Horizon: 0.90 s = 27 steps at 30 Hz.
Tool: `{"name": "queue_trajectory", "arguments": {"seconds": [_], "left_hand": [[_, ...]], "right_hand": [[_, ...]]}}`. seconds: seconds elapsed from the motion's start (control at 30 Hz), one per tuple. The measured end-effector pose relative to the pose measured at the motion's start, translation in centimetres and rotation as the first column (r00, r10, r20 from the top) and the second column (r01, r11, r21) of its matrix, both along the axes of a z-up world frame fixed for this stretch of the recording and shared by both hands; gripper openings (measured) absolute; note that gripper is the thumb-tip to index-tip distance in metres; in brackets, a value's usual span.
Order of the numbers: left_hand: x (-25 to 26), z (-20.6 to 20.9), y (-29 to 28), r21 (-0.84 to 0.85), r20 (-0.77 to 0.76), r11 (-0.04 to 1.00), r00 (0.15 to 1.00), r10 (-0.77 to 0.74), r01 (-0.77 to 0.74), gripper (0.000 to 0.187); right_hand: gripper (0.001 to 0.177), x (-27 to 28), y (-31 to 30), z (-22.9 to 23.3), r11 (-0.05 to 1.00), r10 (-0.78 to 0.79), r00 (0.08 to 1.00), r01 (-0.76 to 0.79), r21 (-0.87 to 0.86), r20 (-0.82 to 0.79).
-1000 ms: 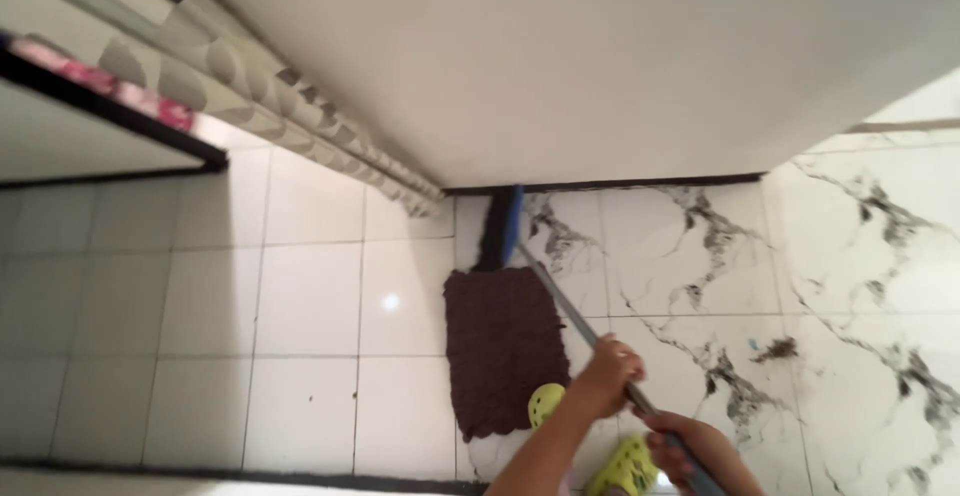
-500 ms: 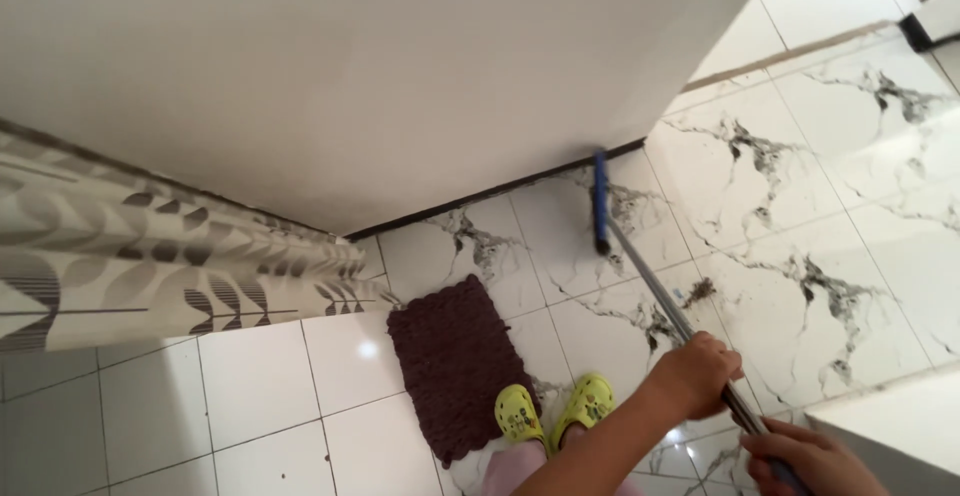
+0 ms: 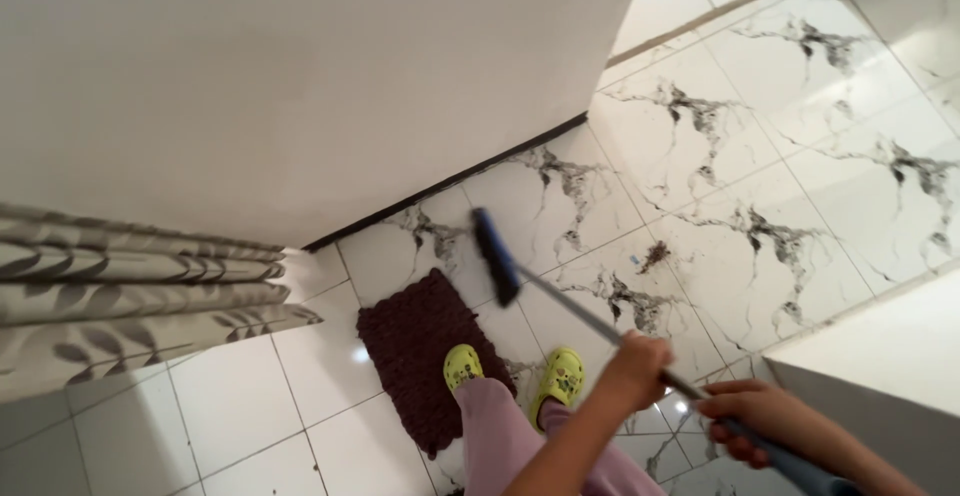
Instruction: Sweep debris and hair into a pile on a marble-tiled floor.
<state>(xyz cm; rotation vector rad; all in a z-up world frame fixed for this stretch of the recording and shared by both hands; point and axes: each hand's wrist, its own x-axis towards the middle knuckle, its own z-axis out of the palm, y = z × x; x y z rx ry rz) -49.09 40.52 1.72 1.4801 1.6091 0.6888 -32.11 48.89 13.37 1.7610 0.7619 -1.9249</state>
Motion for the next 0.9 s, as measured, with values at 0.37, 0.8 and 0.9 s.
{"name": "queue_trajectory", "arguments": {"seconds": [0.37, 0.8, 0.9], "left_hand": [[6.1, -0.8, 5.8, 0.171, 0.063, 0.966, 0.977, -0.205, 0.192, 0.013], [2.0, -3.5, 1.3, 0.195, -0.037, 0.917, 0.937, -0.348, 0.349, 0.011], [-0.1, -5.3, 2.7, 0.247, -0.004, 0.894, 0.922, -0.386, 0.375, 0.007]], "right_hand": [[0.037, 4.8, -0.5, 1.9, 0.976, -0.172, 0.982, 0.158, 0.153, 0.084], [0.026, 3.2, -4.1, -1.6, 0.966, -0.256, 0.966, 0.256, 0.013, -0.036], [0.022, 0.5, -5.4, -4.6, 0.951, -0.237, 0.961, 0.259, 0.170, -0.143]]}}
